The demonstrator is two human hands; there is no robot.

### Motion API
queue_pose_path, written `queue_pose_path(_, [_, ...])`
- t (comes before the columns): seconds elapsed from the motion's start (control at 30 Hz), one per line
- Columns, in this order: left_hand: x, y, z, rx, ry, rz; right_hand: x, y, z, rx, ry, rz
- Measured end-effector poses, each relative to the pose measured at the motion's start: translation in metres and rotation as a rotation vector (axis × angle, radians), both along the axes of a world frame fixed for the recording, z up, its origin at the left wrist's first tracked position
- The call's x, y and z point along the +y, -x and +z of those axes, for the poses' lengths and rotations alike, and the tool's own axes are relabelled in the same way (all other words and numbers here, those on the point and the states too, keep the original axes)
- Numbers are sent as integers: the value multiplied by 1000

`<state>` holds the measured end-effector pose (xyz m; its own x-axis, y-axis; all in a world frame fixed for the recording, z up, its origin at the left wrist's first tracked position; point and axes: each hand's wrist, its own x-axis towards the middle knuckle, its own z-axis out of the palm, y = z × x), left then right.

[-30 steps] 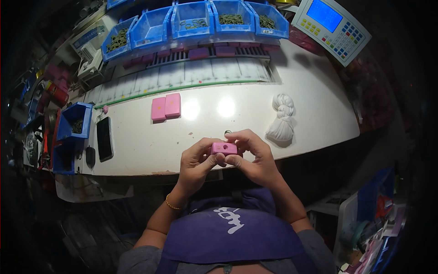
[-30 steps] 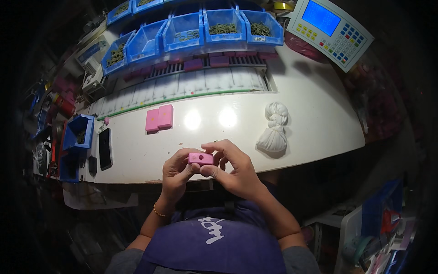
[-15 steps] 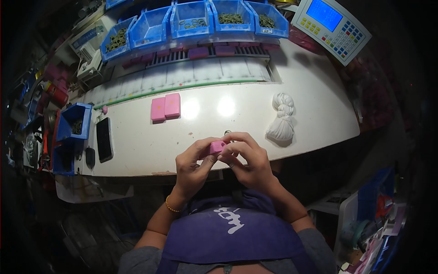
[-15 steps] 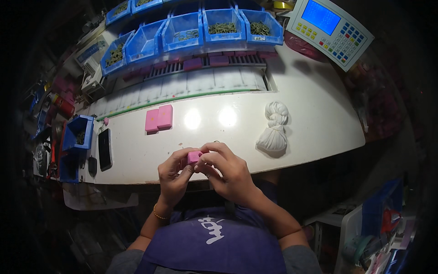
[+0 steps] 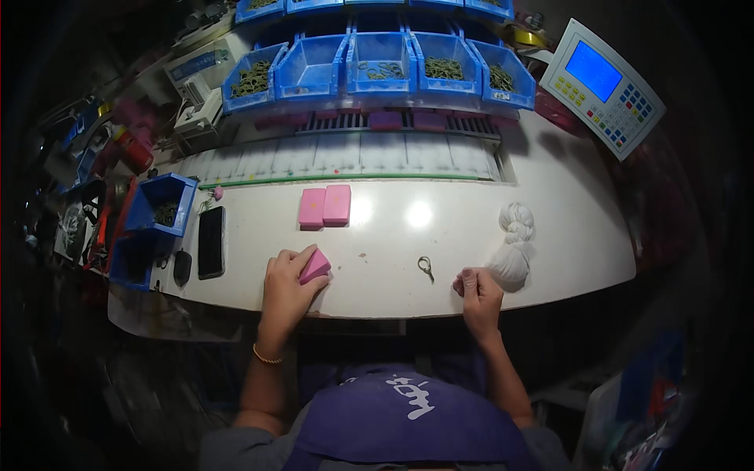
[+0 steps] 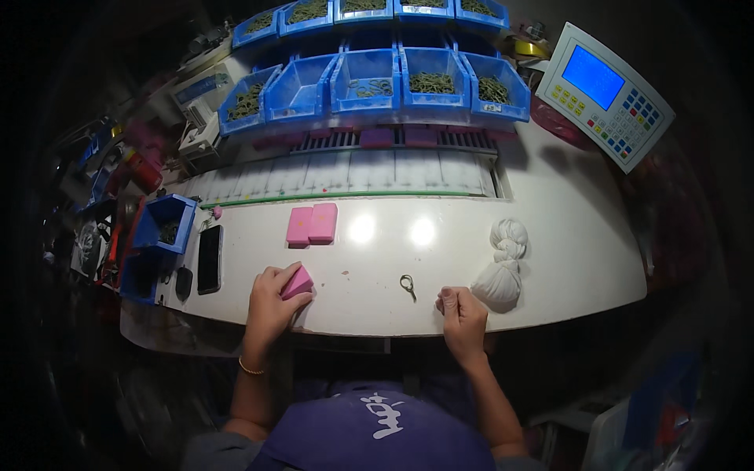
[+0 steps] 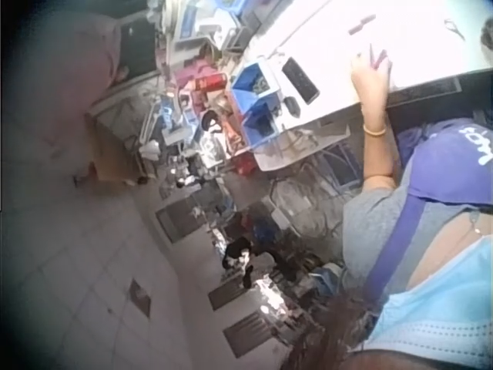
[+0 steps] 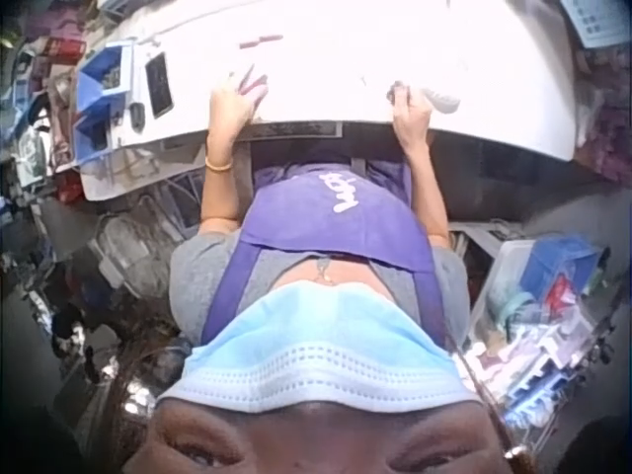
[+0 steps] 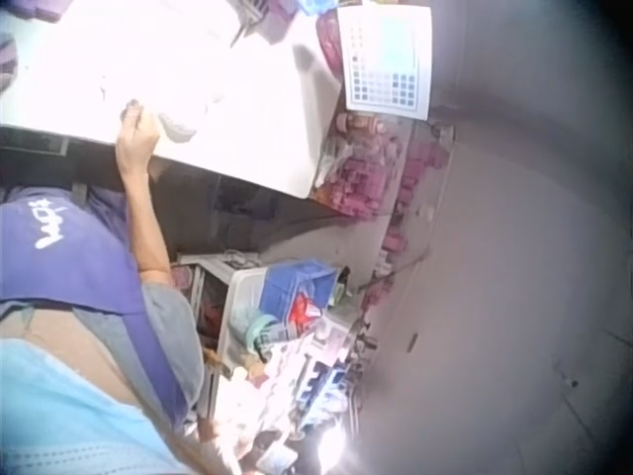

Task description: Cleaning and assembling small craft items by inserting green components into pink wax blocks at a production workstation.

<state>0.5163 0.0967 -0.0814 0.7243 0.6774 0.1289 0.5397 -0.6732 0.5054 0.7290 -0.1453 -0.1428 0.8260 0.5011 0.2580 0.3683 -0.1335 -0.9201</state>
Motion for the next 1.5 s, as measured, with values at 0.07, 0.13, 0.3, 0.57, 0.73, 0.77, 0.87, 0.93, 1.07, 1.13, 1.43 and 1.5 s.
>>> queue_pose_path(0.07, [15, -10, 3, -37, 23, 10, 3, -1, -1, -174, 49, -6])
queue_pose_path(0.13, [30, -36, 14, -136, -7, 69, 8, 0, 2, -347, 98, -20])
queue_pose_path(0.3, [100, -140, 10, -212, -240, 206, 8, 4, 10, -568, 165, 9])
queue_pose_path(0.57, [186, -198, -60, 201, -482, 467, 16, 26, 18, -596, 312, -8])
queue_pose_path(0.73, [169, -174, -48, -45, -590, 395, 30, 26, 9, -610, 326, -109])
queue_pose_path(0.77, [152, -164, -44, -127, -620, 303, 30, 23, 8, -606, 341, -120])
queue_pose_path(0.87, [86, -103, -16, -130, 12, -208, 32, 27, 11, -529, 266, -132])
queue_pose_path(0.93, [-1, -80, -1, -175, 572, -346, 29, 32, 22, -218, 67, -135])
queue_pose_path(1.07, [-90, -59, -12, -541, 1030, -230, 37, 60, 45, -305, -69, -33])
queue_pose_path(1.13, [-102, -58, -10, -671, 1072, -161, 37, 70, 46, -319, -68, -5])
queue_pose_path(1.43, [-102, -50, -7, -805, 1187, -32, 31, 68, 62, -571, -34, 92])
queue_pose_path(1.5, [-102, -49, -7, -818, 1163, -25, 31, 68, 60, -591, -42, 98])
